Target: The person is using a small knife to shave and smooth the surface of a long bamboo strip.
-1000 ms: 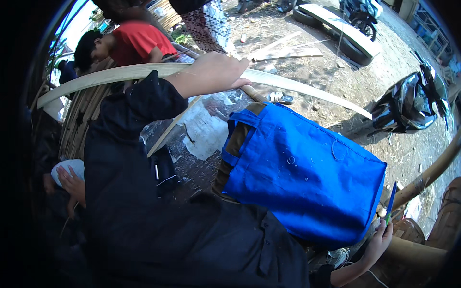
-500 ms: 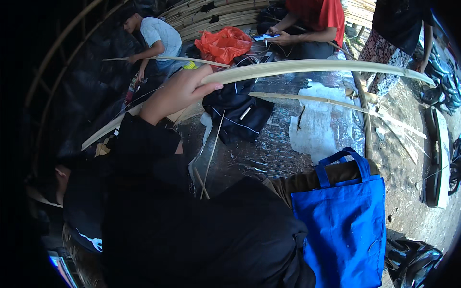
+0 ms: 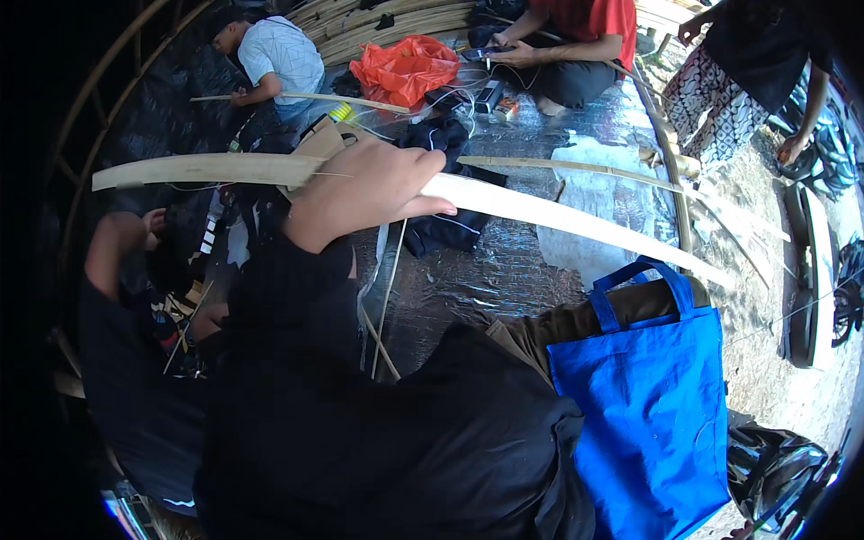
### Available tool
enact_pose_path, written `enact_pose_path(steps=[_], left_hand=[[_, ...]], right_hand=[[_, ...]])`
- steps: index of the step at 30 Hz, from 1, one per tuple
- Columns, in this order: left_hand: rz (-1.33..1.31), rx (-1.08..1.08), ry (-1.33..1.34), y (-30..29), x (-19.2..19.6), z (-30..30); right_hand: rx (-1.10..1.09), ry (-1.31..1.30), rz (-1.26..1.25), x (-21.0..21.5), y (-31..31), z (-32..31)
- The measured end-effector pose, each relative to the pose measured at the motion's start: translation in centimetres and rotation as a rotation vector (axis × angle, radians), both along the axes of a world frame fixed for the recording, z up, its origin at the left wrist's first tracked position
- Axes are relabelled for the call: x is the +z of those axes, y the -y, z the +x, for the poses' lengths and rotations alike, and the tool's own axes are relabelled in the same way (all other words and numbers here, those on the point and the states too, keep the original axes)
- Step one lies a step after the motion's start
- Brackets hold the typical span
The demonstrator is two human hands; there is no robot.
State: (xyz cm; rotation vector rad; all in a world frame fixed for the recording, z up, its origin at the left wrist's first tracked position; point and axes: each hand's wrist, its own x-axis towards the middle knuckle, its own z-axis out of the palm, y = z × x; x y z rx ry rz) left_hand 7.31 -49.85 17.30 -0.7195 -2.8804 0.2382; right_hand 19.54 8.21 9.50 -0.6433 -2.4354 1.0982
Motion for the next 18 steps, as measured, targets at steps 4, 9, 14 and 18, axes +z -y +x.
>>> enact_pose_path(steps=[4,9,14,18], left_hand=[[-0.031,-0.202,-0.071,-4.5,-3.2,-6.5],[0.05,-0.38,-0.146,-8.6,-4.0,-10.4],[0.115,-0.412,-0.247,-8.6,-5.6,-10.0],[0.12,-0.312,-0.28,-5.4,-5.3,-8.1]], right_hand=[[-0.011,-0.021,0.027,0.7,-0.2,0.4],[0.039,-0.006,0.08,1.1,-0.4,-1.1],[0.119,0.028,0.223,3.3,-0.1,-3.6],[0.214,0.046,0.322,4.3,0.5,-7.0]])
